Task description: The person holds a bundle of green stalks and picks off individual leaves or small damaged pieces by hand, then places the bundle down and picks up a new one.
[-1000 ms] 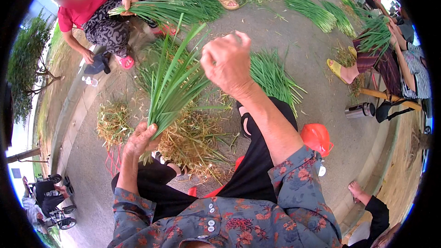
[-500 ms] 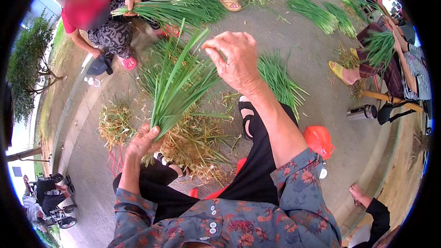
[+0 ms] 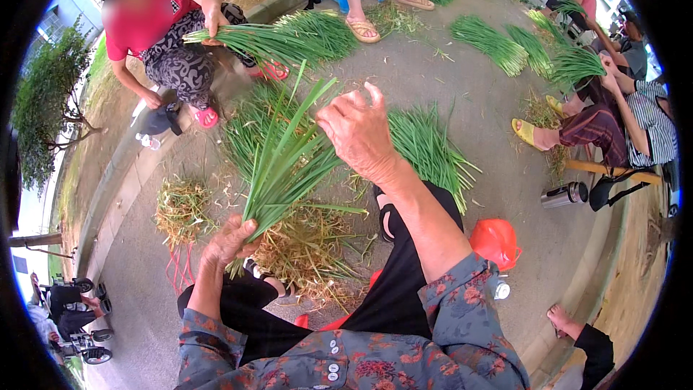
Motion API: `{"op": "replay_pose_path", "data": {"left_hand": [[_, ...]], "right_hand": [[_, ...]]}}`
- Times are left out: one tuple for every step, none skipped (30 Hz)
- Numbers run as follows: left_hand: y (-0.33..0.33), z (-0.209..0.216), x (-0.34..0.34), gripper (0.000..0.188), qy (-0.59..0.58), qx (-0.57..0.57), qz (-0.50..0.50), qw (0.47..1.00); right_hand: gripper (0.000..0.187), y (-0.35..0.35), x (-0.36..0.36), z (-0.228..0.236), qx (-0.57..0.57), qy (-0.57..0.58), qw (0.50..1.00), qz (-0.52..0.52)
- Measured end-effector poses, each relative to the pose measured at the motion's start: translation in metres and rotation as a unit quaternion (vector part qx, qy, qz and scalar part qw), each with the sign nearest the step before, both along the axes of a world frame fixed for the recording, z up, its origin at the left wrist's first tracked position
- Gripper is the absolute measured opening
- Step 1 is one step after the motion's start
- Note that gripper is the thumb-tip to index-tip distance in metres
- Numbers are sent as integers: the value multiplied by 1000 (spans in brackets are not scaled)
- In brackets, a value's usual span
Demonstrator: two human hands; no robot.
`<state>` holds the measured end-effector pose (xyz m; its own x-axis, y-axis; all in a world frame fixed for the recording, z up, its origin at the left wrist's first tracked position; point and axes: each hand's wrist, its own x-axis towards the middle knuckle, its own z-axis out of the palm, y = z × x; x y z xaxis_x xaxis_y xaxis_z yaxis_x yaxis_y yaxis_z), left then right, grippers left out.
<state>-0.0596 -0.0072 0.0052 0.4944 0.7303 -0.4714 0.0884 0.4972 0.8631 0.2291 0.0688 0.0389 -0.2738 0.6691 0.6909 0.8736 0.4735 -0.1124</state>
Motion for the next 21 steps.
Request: {"op": "replay_pose_path", "data": {"left_hand": [[-1, 2, 3, 45, 20, 8, 7, 1000], [-1, 4, 6, 49, 41, 16, 14, 999], [-2, 4, 7, 50, 38, 23, 6, 999], [0, 4, 9, 51, 36, 29, -2, 999], [1, 4, 9, 51, 34, 35, -10, 999], [1, 4, 7, 51, 28, 31, -12, 999], [1, 3, 6, 51, 21, 28, -14, 999], [1, 2, 4, 51, 13, 24, -16, 999], [1, -1, 2, 50, 2, 13, -11, 1000], [2, -5, -1, 46, -14, 4, -8, 1000], [3, -9, -4, 41, -31, -6, -5, 999], [2, -11, -6, 37, -46, -16, -1, 999], [2, -10, -5, 35, -49, -25, 9, 998], [1, -11, -5, 35, -54, -24, 13, 998], [1, -11, -5, 35, -60, -21, 16, 998], [1, -10, -5, 35, -66, -19, 18, 997], [2, -9, -6, 34, -67, -29, 8, 997], [2, -8, -5, 34, -66, -28, 12, 997], [2, -8, -4, 34, -65, -26, 15, 997], [2, -7, -4, 33, -63, -25, 19, 998], [3, -10, -5, 33, -76, -23, 15, 997]], "right_hand": [[4, -1, -4, -1, -1, 6, 1000, -11], [3, -1, -6, -2, -3, 12, 1000, -23], [3, -2, -8, -3, -6, 44, 999, -26], [3, -2, -9, -3, -8, 76, 997, -29], [4, -1, -10, -3, -11, 107, 994, -32], [4, 1, -8, -4, -22, 157, 986, -49], [3, 7, 0, -3, -32, 203, 976, -66], [3, 12, 8, -4, -42, 249, 964, -83], [3, 16, 16, -3, -33, 272, 959, -78], [4, 18, 22, -3, -24, 295, 953, -73], [6, 16, 27, -3, -37, 309, 947, -72], [7, 14, 25, -1, -37, 322, 944, -57], [7, 11, 20, 2, -37, 334, 941, -42], [8, 8, 16, 6, -36, 347, 937, -28], [9, 6, 13, 9, -32, 328, 944, -21], [10, 5, 12, 11, -11, 281, 959, -12], [11, 5, 12, 11, 10, 234, 972, -4], [12, 5, 12, 12, 30, 185, 982, 5], [14, 2, 10, 13, -9, 189, 982, 14], [14, 0, 8, 14, -3, 165, 986, 18], [14, -1, 6, 15, 4, 140, 990, 23]]}}
